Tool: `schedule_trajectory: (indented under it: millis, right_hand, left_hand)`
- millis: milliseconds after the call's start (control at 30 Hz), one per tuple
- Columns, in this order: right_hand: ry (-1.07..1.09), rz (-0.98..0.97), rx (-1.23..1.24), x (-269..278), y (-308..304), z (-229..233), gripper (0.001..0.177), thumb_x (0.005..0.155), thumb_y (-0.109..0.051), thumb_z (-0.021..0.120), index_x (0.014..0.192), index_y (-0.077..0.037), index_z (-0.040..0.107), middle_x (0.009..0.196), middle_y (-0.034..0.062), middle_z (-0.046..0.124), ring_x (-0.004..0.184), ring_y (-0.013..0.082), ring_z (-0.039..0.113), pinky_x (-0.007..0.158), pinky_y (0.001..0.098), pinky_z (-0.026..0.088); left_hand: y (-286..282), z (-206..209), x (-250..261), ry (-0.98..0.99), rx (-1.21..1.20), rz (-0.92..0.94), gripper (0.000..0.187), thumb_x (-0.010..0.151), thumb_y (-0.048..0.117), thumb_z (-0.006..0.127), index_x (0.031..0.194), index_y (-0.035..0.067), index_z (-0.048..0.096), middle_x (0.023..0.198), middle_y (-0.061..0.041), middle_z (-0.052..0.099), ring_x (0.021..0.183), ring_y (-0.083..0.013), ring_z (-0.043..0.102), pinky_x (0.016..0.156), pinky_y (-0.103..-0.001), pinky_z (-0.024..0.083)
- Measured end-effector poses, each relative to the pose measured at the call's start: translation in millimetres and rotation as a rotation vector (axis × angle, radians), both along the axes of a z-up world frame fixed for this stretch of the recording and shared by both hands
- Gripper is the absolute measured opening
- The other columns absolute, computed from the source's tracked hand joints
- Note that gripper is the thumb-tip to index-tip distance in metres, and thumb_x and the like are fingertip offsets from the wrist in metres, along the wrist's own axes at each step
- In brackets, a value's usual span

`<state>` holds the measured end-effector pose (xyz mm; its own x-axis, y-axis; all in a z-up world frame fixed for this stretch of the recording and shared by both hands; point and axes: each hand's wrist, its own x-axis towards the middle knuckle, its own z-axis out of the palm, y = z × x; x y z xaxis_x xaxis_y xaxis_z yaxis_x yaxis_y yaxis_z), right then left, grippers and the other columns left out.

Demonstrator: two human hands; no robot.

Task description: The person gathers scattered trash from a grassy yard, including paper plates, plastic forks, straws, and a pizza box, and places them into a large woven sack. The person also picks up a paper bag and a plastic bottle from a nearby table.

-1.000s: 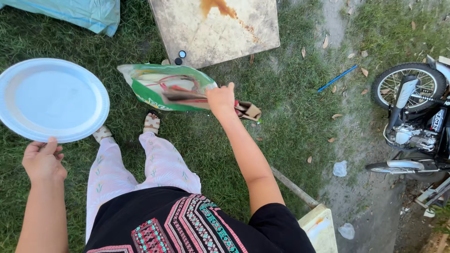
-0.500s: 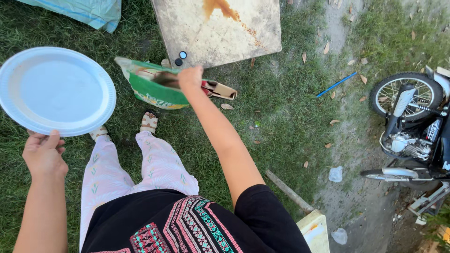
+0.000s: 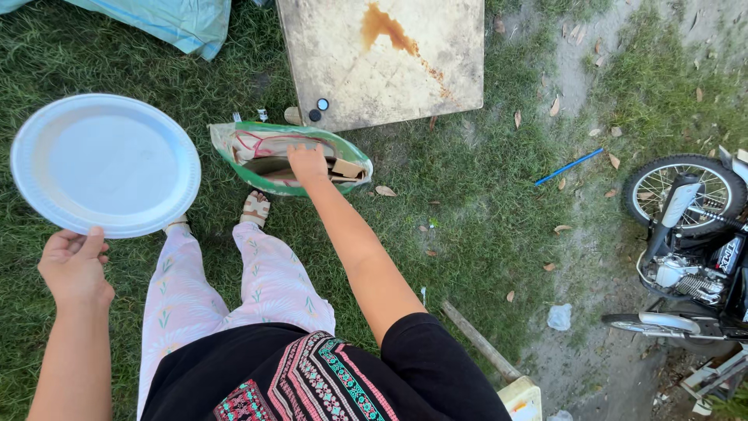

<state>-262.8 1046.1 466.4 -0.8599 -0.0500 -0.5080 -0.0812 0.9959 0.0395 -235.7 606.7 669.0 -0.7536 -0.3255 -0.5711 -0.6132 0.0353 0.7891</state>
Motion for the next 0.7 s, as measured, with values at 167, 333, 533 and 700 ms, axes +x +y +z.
schedule_trajectory:
  millis: [167,333,533,700]
  right_hand:
    - [-0.135,-0.105,-0.085,10.9,7.5,-5.0,0.028,0.107,-0.013,0.053,0.135,-0.016,0.059,0.122,0.0091,0.072,0.116,0.0286,0.071,0.124,0.06,0.033]
    - [-0.054,-0.358,-0.41,20.8,2.8,10.3,0.058,0.083,-0.012,0.069,0.139,-0.013,0.054,0.137,0.0216,0.055,0.133,0.0443,0.046,0.107,0.076,0.017]
    - [0.626,-0.731,-0.707,72.0,50.8,73.0,0.039,0.088,-0.01,0.069,0.126,-0.015,0.066,0.135,0.0098,0.066,0.13,0.0277,0.061,0.115,0.0418,0.046]
    - [0.633,-0.85,-0.573,139.1,86.3,125.2,0.033,0.095,-0.007,0.065,0.127,-0.012,0.064,0.14,0.0121,0.062,0.132,0.033,0.054,0.114,0.0486,0.035]
  left_hand:
    - [19.0,7.7,-8.7,0.169,0.024,-0.118,0.015,0.108,-0.005,0.067,0.12,-0.002,0.06,0.11,-0.005,0.071,0.098,-0.0085,0.065,0.086,-0.023,0.051]
    - [59.2,37.3,-28.4,0.251,-0.263,-0.451,0.013,0.106,0.001,0.071,0.117,-0.004,0.066,0.102,-0.006,0.07,0.095,-0.012,0.063,0.086,-0.027,0.051]
    - [147.2,48.0,-70.4,0.697,-0.569,-0.971,0.012,0.096,0.006,0.075,0.107,0.004,0.072,0.093,-0.014,0.068,0.088,-0.0333,0.064,0.082,-0.045,0.052]
    - [229.5,8.4,-86.2,0.901,-0.687,-1.305,0.014,0.091,0.006,0.067,0.104,0.01,0.07,0.097,-0.004,0.072,0.098,-0.0249,0.063,0.086,-0.043,0.046]
